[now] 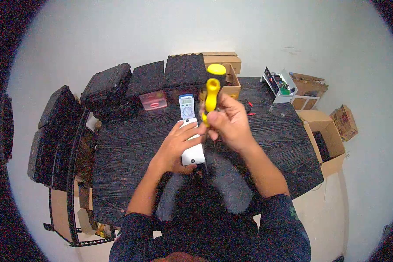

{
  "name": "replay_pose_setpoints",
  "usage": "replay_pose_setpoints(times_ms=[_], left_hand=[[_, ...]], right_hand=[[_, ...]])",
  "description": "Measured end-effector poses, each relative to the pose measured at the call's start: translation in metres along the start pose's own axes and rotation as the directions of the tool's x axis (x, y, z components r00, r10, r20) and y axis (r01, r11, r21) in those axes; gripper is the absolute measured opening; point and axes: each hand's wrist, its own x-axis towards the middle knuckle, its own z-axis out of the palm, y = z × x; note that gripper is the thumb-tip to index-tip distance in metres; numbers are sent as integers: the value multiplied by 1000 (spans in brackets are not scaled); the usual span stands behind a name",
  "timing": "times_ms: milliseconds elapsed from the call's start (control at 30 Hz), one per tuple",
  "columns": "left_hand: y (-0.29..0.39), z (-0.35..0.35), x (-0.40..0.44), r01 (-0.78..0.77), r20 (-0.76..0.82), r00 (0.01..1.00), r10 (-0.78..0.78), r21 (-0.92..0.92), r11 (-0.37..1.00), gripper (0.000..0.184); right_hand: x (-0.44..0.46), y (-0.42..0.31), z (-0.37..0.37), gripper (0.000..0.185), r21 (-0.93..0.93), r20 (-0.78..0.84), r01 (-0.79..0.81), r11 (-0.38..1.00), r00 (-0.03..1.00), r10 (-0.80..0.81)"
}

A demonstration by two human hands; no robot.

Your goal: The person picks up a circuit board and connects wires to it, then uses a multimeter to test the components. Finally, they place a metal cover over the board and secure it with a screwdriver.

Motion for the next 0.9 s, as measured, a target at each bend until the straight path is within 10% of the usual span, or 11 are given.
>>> replay_pose_setpoints(times_ms=[233, 367, 567, 900], left_hand=[[-27, 58, -36, 120, -276, 942, -193, -259, 958, 170], [-39, 88, -54, 204, -150, 939, -310, -484, 851, 173], [-26, 87, -46, 205, -238, 924, -300, -354, 912, 157], [4, 45, -26, 275, 167, 948, -271, -2, 961, 130]], right_hand=[[-20, 54, -118, 18, -555, -311, -233, 798, 949, 61], [-60, 95, -173, 24, -808, -407, -366, 462, 913, 12], [-100, 116, -196, 32, -822, -554, -544, 168, 832, -15], [-110, 121, -203, 35, -813, -580, -583, 20, 812, 63]])
